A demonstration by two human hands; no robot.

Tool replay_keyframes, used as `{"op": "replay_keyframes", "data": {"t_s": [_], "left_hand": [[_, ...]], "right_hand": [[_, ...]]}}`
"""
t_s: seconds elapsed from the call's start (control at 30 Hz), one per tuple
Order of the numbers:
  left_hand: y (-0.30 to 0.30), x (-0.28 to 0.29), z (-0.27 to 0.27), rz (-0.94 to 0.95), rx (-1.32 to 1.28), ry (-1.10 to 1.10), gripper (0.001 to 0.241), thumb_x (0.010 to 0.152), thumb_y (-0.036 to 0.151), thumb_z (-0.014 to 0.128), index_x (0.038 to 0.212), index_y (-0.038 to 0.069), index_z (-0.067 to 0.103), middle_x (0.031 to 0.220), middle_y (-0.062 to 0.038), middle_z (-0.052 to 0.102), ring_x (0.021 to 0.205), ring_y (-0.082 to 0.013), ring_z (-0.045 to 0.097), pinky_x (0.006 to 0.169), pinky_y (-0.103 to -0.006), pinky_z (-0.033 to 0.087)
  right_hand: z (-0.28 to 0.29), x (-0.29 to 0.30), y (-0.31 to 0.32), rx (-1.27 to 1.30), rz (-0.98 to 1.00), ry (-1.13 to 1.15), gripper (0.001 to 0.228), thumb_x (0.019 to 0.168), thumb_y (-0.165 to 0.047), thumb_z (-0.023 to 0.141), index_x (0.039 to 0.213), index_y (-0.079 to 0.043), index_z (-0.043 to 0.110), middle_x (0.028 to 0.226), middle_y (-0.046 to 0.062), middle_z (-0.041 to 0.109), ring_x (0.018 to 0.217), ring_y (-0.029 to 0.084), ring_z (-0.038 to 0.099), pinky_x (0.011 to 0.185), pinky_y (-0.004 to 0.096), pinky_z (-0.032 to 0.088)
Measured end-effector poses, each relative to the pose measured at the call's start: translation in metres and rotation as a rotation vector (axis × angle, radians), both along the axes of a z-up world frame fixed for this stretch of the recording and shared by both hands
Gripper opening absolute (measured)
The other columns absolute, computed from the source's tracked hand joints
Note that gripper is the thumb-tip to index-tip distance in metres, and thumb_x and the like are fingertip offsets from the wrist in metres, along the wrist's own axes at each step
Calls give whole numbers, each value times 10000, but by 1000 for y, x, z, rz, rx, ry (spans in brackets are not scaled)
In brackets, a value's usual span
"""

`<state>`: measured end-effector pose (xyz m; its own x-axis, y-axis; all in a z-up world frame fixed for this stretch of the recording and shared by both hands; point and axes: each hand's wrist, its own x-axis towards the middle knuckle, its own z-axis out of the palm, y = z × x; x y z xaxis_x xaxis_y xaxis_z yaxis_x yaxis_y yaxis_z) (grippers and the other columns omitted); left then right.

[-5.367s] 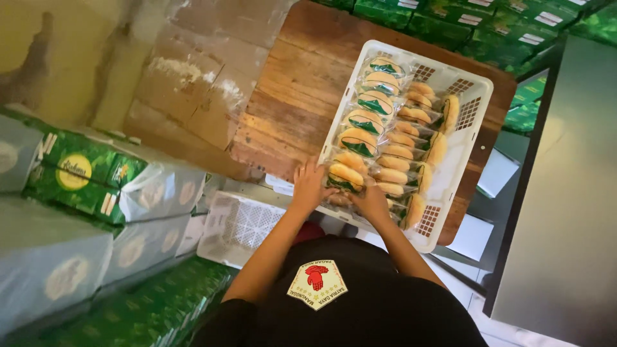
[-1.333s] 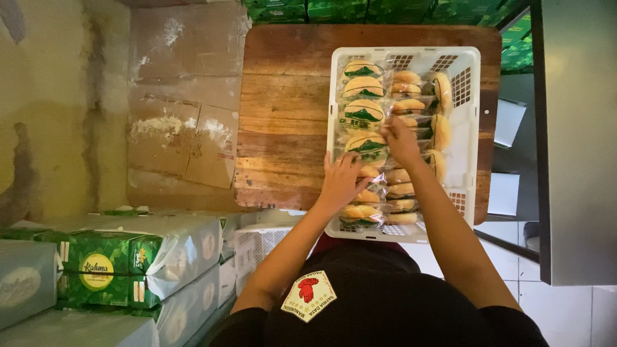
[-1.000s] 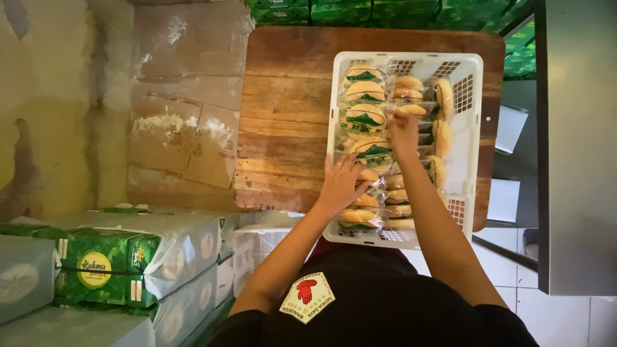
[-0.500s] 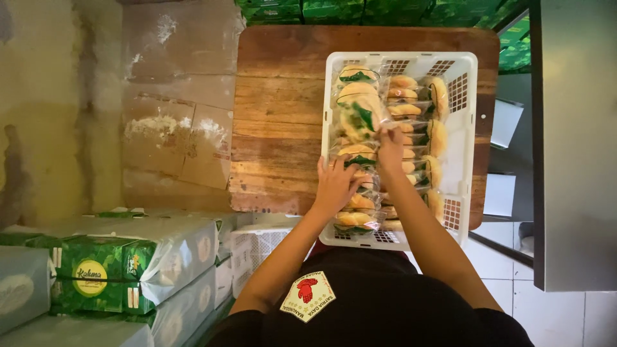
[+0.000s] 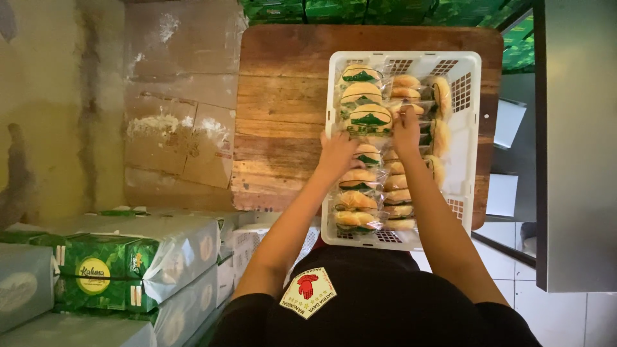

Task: Organizing individually wrapped sandwiches into a white plastic crate.

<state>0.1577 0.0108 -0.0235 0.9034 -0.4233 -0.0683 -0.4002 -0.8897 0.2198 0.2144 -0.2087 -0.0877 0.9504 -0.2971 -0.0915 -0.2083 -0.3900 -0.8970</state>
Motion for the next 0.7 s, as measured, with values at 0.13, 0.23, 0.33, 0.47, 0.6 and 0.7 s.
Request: {"op": "replay_keyframes", "data": {"t_s": [0.13, 0.23, 0.33, 0.47, 0.6, 0.7], "left_hand": [[0, -20, 49, 112, -103, -80, 621, 733, 452, 856, 1256, 188, 650, 1202, -94, 631, 1233, -292, 571, 1114, -696, 240], [-5, -53, 77, 181, -225, -125, 603, 849, 373, 788, 1370, 141, 591, 1335, -161, 584, 1321, -351, 529, 1142, -710, 239], [-10, -102, 77, 176, -308, -56, 567, 960, 412, 624, 1419, 87, 544, 1430, -205, 512, 1377, -405, 468, 1136, -689, 264], [-10, -147, 42, 94, -265, -17, 718, 904, 413, 597, 1524, 90, 435, 1588, -217, 380, 1498, -393, 311, 1168, -636, 208], [-17, -132, 38, 82, -282, 33, 683, 924, 440, 547, 1501, 84, 459, 1570, -203, 411, 1505, -368, 310, 1145, -653, 239], [-19, -110, 26, -16, -224, -57, 739, 825, 435, 657, 1462, 91, 507, 1550, -192, 434, 1485, -363, 342, 1129, -570, 319]], "right_hand": [[15, -11, 6, -71, 108, 16, 103, 1067, -198, 591, 1118, -109, 597, 1029, 140, 702, 878, 332, 692, 755, 464, 539], [27, -19, 10, -32, 86, 35, 176, 1024, -185, 618, 1191, -127, 612, 1115, 151, 688, 954, 343, 706, 813, 472, 549], [44, -38, 13, 19, 5, 113, 399, 1037, -278, 585, 1396, -128, 499, 1242, 186, 632, 1094, 353, 651, 930, 500, 506], [110, -105, 23, 7, 72, 214, 227, 1014, -275, 609, 1221, -182, 604, 1084, 107, 693, 1065, 356, 670, 965, 497, 484], [93, -180, 29, -9, 154, 112, 243, 1002, -227, 633, 1206, -97, 610, 1105, 198, 675, 1086, 401, 651, 915, 494, 519], [93, -208, 36, -123, 308, 200, 292, 1008, -226, 611, 1258, -75, 596, 976, 233, 656, 994, 461, 659, 875, 538, 510]]}}
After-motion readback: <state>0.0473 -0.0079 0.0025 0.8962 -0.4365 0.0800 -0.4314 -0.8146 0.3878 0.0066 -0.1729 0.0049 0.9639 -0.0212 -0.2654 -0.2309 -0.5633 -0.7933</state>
